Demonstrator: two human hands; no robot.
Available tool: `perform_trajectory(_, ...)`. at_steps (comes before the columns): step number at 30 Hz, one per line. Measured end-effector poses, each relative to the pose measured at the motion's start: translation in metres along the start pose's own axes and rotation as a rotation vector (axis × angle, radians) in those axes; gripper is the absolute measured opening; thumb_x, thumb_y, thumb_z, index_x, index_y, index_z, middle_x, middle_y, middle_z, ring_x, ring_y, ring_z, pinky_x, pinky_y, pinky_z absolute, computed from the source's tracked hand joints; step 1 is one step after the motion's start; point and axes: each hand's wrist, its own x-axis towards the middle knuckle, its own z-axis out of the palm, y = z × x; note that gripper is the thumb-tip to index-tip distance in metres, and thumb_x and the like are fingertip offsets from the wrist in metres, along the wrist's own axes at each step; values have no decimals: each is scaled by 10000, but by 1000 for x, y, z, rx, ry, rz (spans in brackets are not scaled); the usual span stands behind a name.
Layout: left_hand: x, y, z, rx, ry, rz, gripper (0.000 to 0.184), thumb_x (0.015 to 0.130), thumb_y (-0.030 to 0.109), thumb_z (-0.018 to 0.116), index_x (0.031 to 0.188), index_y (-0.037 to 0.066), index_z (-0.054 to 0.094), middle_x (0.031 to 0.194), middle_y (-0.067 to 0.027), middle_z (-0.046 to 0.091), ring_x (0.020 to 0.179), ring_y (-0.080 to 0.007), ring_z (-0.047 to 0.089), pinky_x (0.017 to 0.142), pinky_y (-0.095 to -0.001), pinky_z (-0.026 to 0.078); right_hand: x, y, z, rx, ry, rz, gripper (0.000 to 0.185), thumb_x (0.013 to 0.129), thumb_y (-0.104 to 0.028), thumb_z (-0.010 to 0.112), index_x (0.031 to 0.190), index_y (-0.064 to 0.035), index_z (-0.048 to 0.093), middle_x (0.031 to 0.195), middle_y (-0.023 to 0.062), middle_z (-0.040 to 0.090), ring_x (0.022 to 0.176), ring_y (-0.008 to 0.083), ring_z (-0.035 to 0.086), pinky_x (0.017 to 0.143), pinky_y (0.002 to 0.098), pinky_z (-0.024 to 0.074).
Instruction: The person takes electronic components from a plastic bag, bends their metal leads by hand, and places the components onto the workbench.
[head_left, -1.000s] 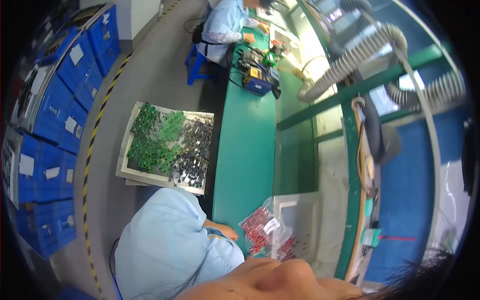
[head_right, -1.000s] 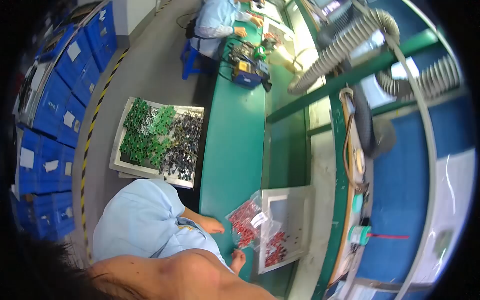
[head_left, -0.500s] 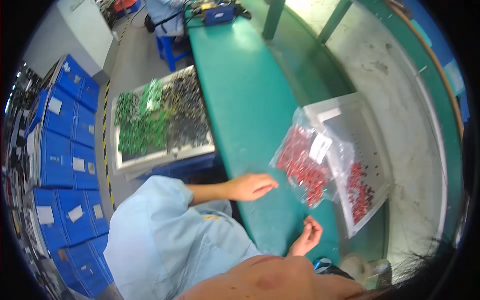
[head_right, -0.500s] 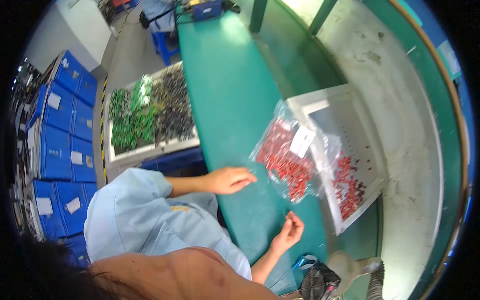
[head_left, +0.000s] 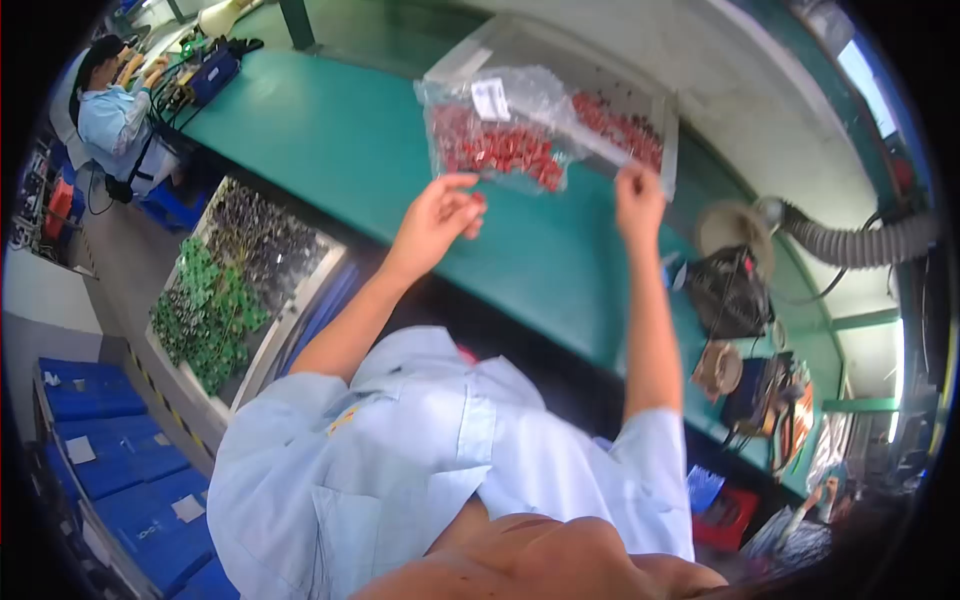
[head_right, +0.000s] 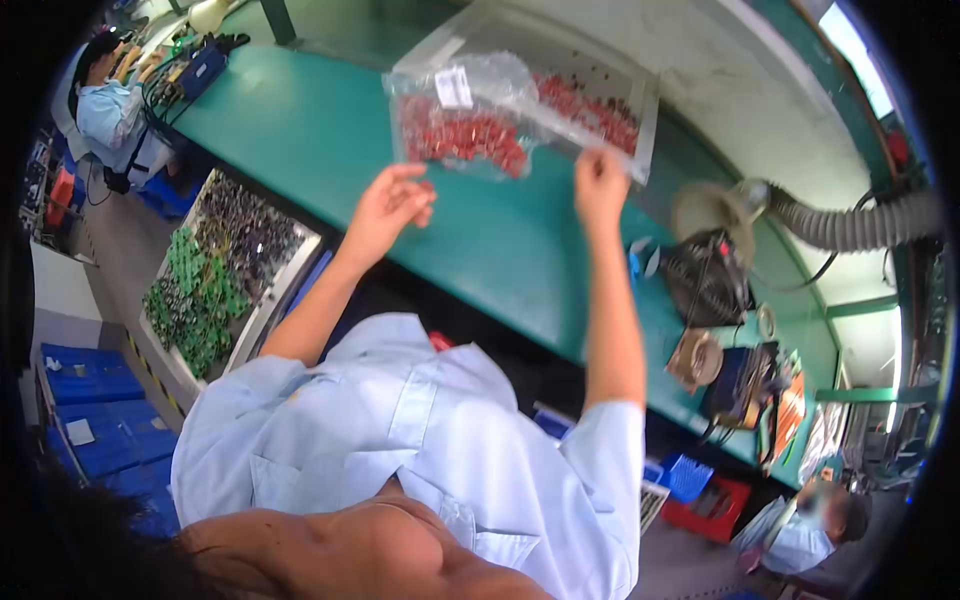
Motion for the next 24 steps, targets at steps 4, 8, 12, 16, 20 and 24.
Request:
perform_trajectory(4,-26,28,29,-132,-85,-20,446,1001,31,621,1415,7,454,1064,-125,682,963,-160,682,856,-307,579,58,11,-10,-111,-38,167,456,901,-145,681,1329,-7,607,1021,150,734,935,234,703,845,351,549)
perform_trajectory(8,-49,35,39,-170,-139,-46,469,1002,28,618,1432,7,431,1090,-140,689,983,-171,689,873,-311,581,20,-72,-8,152,-333,111,355,918,-144,693,1233,15,658,1057,121,732,957,192,689,884,330,534)
perform_trajectory(12,-51,34,47,-146,-171,-71,476,1004,35,618,1439,14,425,1090,-136,689,982,-166,688,872,-310,578,-36,-159,-34,334,-699,131,234,947,-143,689,1119,16,706,1019,89,732,953,153,672,889,313,523)
perform_trajectory(16,-39,23,61,-182,-227,-127,483,1004,40,623,1441,12,419,1072,-130,687,955,-159,685,868,-309,576,-60,-164,-51,413,-751,231,228,944,-143,694,1106,15,711,999,76,735,947,151,667,871,315,525)
perform_trajectory(20,-24,13,71,-236,-307,-250,494,1007,46,617,1448,19,395,1035,-115,684,917,-147,684,830,-307,585,-67,-151,-51,423,-664,175,222,899,-96,708,1095,8,713,985,94,731,920,199,679,848,337,529)
perform_trajectory(24,2,14,64,-359,-430,-544,531,1010,75,628,1472,51,365,1004,-105,687,841,-139,688,776,-302,593,-60,-137,-57,372,-713,10,202,852,-38,721,1051,-1,716,986,104,733,919,256,696,823,360,541)
